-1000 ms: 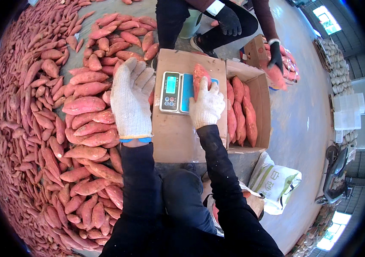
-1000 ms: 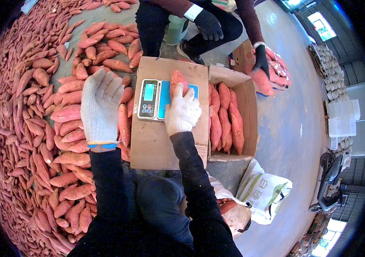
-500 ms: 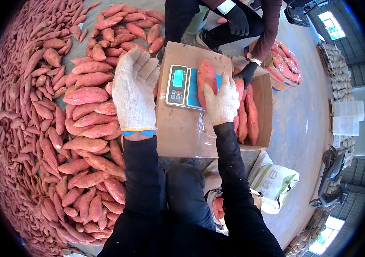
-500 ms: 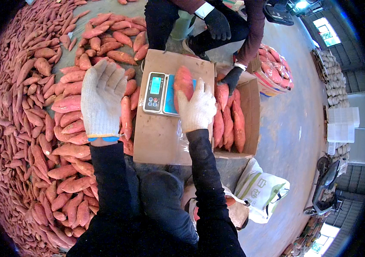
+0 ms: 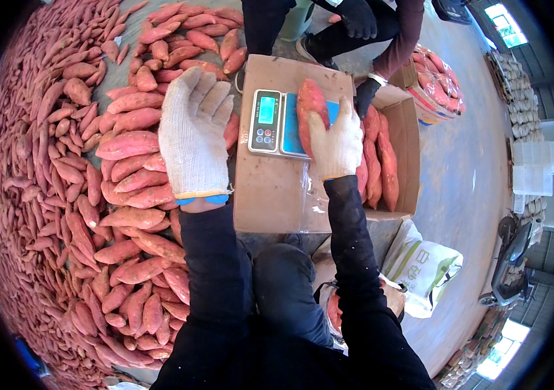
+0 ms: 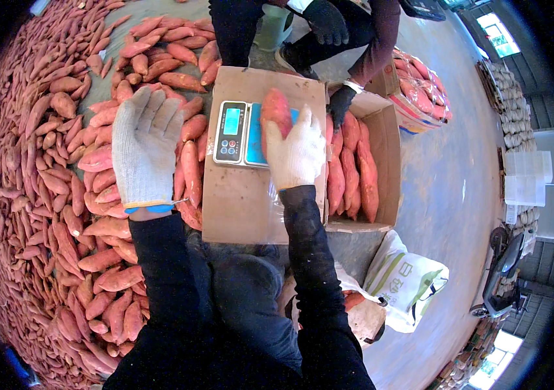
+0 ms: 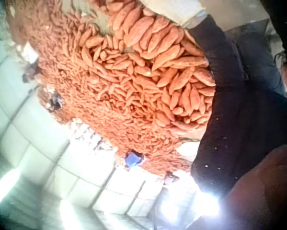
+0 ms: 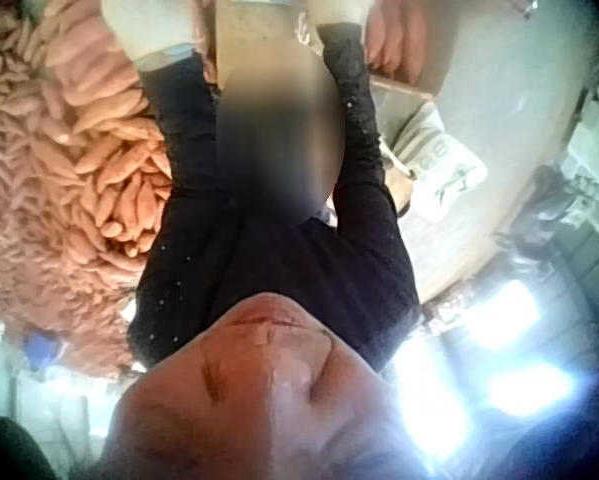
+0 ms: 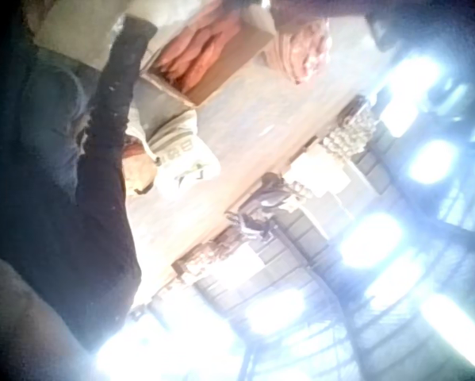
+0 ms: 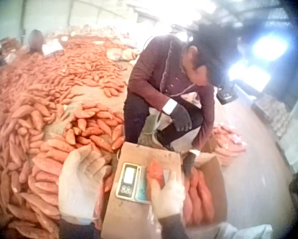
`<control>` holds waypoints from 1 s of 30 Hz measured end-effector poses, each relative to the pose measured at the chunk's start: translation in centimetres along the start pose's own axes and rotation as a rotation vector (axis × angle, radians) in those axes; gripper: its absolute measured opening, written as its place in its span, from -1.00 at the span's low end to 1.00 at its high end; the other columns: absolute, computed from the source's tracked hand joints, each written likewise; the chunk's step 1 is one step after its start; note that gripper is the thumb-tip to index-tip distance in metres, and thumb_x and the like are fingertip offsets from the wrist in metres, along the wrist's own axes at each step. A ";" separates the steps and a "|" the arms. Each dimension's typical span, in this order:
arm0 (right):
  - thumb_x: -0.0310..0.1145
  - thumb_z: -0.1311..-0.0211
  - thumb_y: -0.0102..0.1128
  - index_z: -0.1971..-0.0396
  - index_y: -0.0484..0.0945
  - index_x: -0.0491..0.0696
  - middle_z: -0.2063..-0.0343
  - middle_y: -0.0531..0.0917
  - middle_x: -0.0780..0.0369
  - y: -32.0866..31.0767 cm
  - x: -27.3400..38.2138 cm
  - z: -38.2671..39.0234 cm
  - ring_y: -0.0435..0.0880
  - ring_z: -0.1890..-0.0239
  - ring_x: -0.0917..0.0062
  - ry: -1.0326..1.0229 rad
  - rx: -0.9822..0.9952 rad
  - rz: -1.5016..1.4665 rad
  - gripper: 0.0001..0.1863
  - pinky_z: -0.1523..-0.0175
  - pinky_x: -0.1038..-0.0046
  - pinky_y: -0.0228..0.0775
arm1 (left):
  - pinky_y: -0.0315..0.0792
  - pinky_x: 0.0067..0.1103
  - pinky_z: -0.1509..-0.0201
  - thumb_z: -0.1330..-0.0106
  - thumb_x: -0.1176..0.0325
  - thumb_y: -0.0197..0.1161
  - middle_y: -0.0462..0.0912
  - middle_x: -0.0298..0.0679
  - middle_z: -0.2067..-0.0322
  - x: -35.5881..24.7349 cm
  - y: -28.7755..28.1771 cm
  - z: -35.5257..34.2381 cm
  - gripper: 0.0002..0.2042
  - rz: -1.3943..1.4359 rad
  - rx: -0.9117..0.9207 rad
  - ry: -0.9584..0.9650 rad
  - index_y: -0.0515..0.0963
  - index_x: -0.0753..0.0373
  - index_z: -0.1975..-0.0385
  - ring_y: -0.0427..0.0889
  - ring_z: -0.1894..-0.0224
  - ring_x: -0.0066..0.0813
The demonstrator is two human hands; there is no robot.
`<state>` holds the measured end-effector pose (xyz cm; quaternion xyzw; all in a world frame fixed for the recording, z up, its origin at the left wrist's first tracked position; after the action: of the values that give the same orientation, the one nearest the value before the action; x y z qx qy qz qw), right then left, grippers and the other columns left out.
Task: The person sits on the floor and repeatedly picks up sweet potatoes from a large pile, places them on a digital scale, and then transfers them into a white sack. The process is continuous and repetitive, with the person handling the potatoes one by one or in small groups.
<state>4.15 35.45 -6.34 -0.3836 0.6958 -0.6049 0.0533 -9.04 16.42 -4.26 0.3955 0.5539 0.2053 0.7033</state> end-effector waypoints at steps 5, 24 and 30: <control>0.07 0.11 0.47 -0.26 0.30 -0.11 -0.02 0.52 0.05 0.6 -0.1 0.1 0.53 -0.06 0.10 0.061 -0.002 0.100 -0.05 -0.01 0.13 0.47 | 0.37 -0.33 -0.27 -0.47 0.19 0.02 0.48 -0.10 -0.13 0.6 1.5 -0.2 -0.57 -0.009 0.016 -0.111 0.35 0.30 -0.23 0.49 -0.15 -0.18; -0.12 -0.47 -0.01 -0.27 0.32 -0.17 -0.14 0.52 0.16 -2.7 -14.1 5.0 0.47 -0.20 0.48 0.468 0.298 -1.773 -0.46 -0.34 0.44 0.24 | 0.34 -0.25 -0.36 -0.44 0.10 0.15 0.42 -0.05 -0.19 2.2 1.2 -0.7 -0.49 -0.222 0.050 -0.198 0.38 0.40 -0.18 0.42 -0.23 -0.12; 0.04 -0.48 -0.07 -0.23 0.37 -0.13 -0.08 0.57 0.15 -2.3 -23.0 6.5 0.56 -0.07 0.42 0.619 0.064 -2.125 -0.42 -0.20 0.39 0.39 | 0.30 -0.26 -0.38 -0.47 0.12 0.09 0.43 -0.11 -0.20 3.3 1.4 -0.9 -0.53 -0.203 -0.009 -0.278 0.41 0.37 -0.18 0.41 -0.25 -0.15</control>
<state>24.80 44.07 -14.94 -0.6162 -0.0203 -0.4302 -0.6594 -8.64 19.96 -5.27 0.3589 0.4876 0.0793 0.7919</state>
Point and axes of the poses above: each hand's wrist, its own z-axis away from the middle knuckle, its own y-axis out of the palm, x = y × z, the point moved 4 cm from there along -z, towards the middle knuckle
